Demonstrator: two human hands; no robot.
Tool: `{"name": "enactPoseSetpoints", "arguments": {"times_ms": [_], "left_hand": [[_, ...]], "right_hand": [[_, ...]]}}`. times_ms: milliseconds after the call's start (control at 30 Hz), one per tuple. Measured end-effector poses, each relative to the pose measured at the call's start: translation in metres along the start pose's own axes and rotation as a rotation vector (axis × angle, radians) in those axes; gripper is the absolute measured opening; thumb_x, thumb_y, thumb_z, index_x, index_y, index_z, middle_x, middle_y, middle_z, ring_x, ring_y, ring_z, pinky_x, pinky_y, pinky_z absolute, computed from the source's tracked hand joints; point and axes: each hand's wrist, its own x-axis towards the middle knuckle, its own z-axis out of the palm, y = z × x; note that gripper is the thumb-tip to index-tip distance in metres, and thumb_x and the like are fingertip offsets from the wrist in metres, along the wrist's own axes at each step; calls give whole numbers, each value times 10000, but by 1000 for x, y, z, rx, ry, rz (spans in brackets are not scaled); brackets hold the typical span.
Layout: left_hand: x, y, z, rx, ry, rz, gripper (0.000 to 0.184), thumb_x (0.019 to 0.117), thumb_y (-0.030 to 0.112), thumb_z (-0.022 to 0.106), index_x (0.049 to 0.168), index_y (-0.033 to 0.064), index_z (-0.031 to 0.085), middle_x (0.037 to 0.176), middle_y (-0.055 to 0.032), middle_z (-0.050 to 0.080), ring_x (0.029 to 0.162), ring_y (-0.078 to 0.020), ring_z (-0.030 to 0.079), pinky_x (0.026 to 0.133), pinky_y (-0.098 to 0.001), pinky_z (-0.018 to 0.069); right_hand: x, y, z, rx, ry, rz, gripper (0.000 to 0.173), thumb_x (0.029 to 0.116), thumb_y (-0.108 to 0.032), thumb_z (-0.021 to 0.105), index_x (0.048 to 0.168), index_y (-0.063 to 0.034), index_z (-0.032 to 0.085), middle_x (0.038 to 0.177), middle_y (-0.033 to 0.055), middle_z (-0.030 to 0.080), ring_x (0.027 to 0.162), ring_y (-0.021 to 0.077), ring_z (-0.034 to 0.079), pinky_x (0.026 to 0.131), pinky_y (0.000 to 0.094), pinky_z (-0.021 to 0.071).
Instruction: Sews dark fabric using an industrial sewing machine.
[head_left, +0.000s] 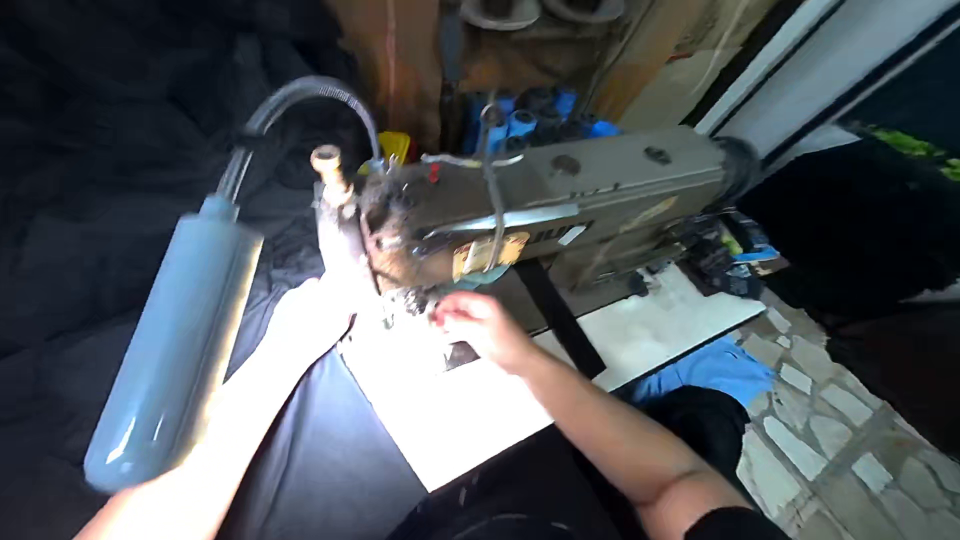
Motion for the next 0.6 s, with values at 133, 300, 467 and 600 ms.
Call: {"name": "enactPoseSetpoints", "arguments": {"times_ms": [133, 300, 467, 600], "left_hand": [[28, 14, -20, -75, -90, -123, 431, 1028, 244, 590, 1259, -120, 615, 1195, -361, 644, 1160, -509, 625, 991, -637, 455], [39, 23, -17, -350, 140, -83, 478, 1011, 190, 559, 1397, -91, 526, 1372, -313, 574, 1307, -398, 549, 1108, -512, 408], [17, 2, -9, -114, -70, 81, 547, 989, 324, 623, 1358, -76, 570, 1333, -344, 592, 1279, -505, 555, 1038, -655, 425], [-3, 21, -19, 9, -258, 104, 438, 990, 280, 526, 1241, -58, 648, 1254, -333, 634, 1224, -513, 587, 980, -681, 437]], "right_hand": [[76, -4, 35, 144, 167, 422, 181, 1045, 48, 458, 1169, 115, 571, 900, 83, 564, 743, 69, 502, 733, 208, 461], [161, 109, 40, 28, 5, 242, 351, 1044, -61, 541, 1341, 126, 522, 1132, 204, 632, 887, 109, 598, 801, 237, 523], [94, 18, 33, -334, -11, 154, 390, 1043, -92, 539, 1376, 113, 545, 1360, 245, 608, 1229, 207, 595, 1074, 308, 441], [100, 42, 39, -484, -27, 108, 377, 1052, -53, 492, 1359, 162, 536, 1398, 312, 567, 1331, 339, 538, 1151, 405, 375]]}}
